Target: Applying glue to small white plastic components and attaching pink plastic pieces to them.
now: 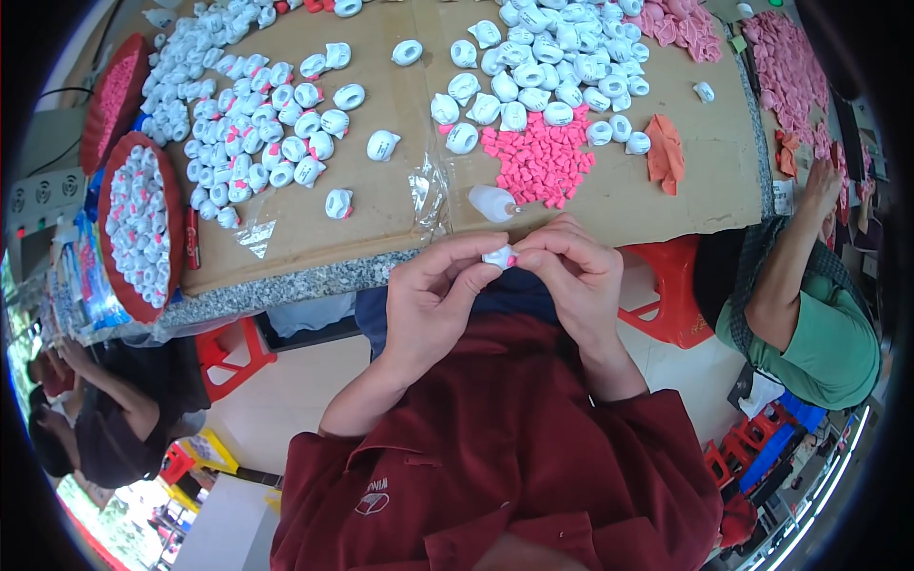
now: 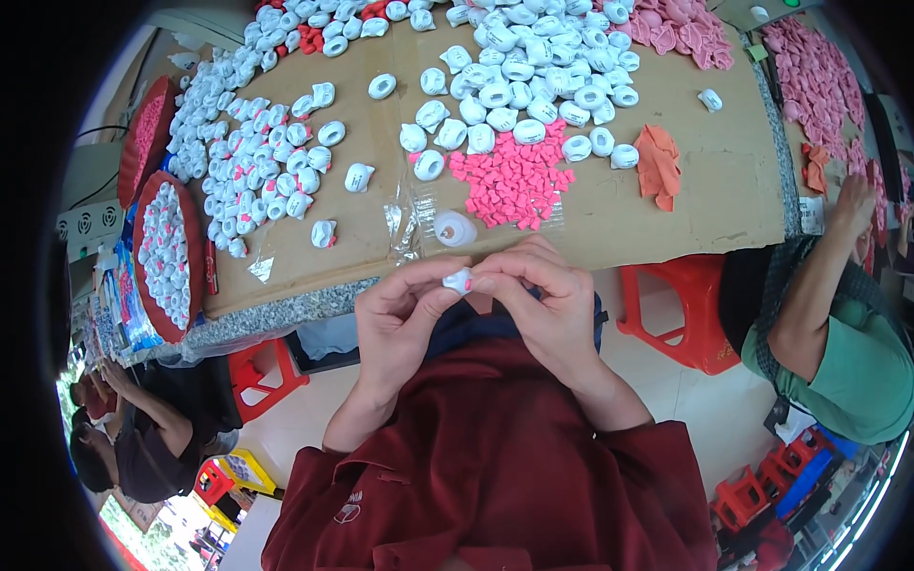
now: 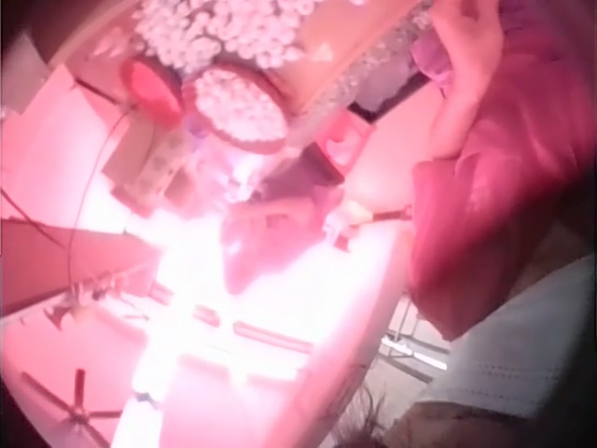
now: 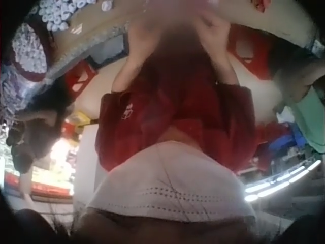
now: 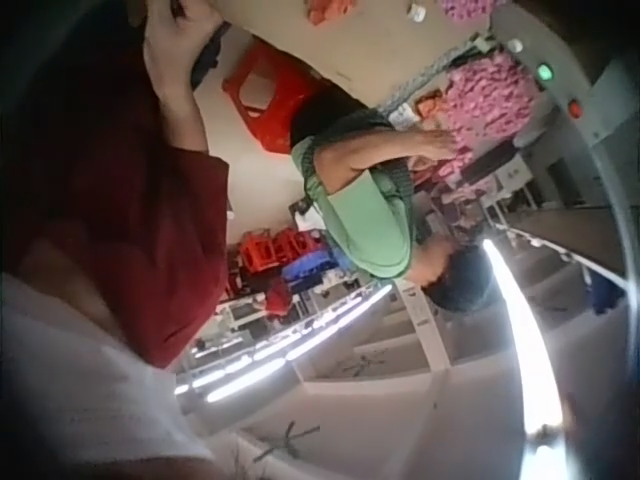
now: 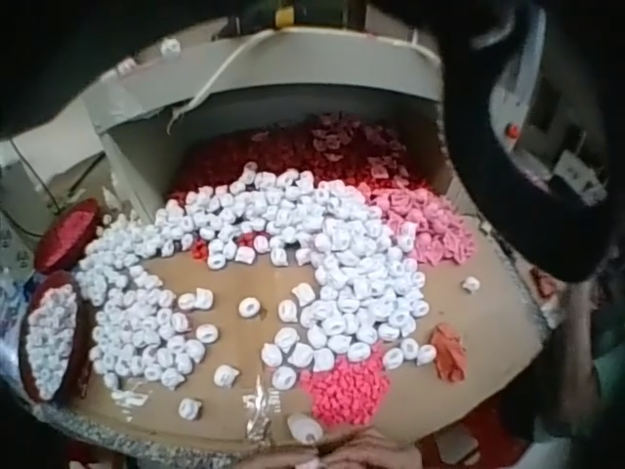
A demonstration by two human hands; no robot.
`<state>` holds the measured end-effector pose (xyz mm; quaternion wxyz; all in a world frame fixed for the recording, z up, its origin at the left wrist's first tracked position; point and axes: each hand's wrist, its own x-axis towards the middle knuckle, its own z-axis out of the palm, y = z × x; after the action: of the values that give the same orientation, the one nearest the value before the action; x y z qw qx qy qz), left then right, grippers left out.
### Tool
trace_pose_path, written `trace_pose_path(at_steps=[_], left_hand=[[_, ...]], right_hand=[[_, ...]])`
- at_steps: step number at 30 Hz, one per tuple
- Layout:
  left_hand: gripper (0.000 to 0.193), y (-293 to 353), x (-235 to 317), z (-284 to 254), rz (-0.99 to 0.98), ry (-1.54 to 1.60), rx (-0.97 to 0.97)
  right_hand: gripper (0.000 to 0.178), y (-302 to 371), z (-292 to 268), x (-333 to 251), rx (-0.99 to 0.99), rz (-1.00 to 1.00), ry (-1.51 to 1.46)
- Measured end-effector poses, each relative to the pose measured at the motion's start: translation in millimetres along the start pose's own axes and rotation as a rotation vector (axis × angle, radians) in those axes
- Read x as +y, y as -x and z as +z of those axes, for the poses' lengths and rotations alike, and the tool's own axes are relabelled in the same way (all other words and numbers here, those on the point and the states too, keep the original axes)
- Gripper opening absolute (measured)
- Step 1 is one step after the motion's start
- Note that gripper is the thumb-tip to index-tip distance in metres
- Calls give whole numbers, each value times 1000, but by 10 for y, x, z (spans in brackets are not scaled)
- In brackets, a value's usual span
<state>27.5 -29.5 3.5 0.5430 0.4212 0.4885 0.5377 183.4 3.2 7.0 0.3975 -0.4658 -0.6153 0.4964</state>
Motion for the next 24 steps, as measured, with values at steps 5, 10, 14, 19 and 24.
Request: trace_pose_path(at_steps=[5, 10, 14, 19, 24], left_hand=[[20, -55, 42, -137, -39, -97, 112], [29, -350, 67, -508, 527, -964, 220], [40, -577, 187, -618, 642, -1413, 72], [28, -943, 248, -896, 617, -1635, -9], [25, -1178, 249, -1223, 684, -1645, 96]], right_hand=[[11, -23, -52, -18, 113, 42, -73], [11, -9, -117, 10, 113, -18, 8], [10, -26, -46, 20, 115, -25, 33], [9, -77, 15, 20, 90, -49, 60], [13, -112, 35, -21, 126, -65, 52]])
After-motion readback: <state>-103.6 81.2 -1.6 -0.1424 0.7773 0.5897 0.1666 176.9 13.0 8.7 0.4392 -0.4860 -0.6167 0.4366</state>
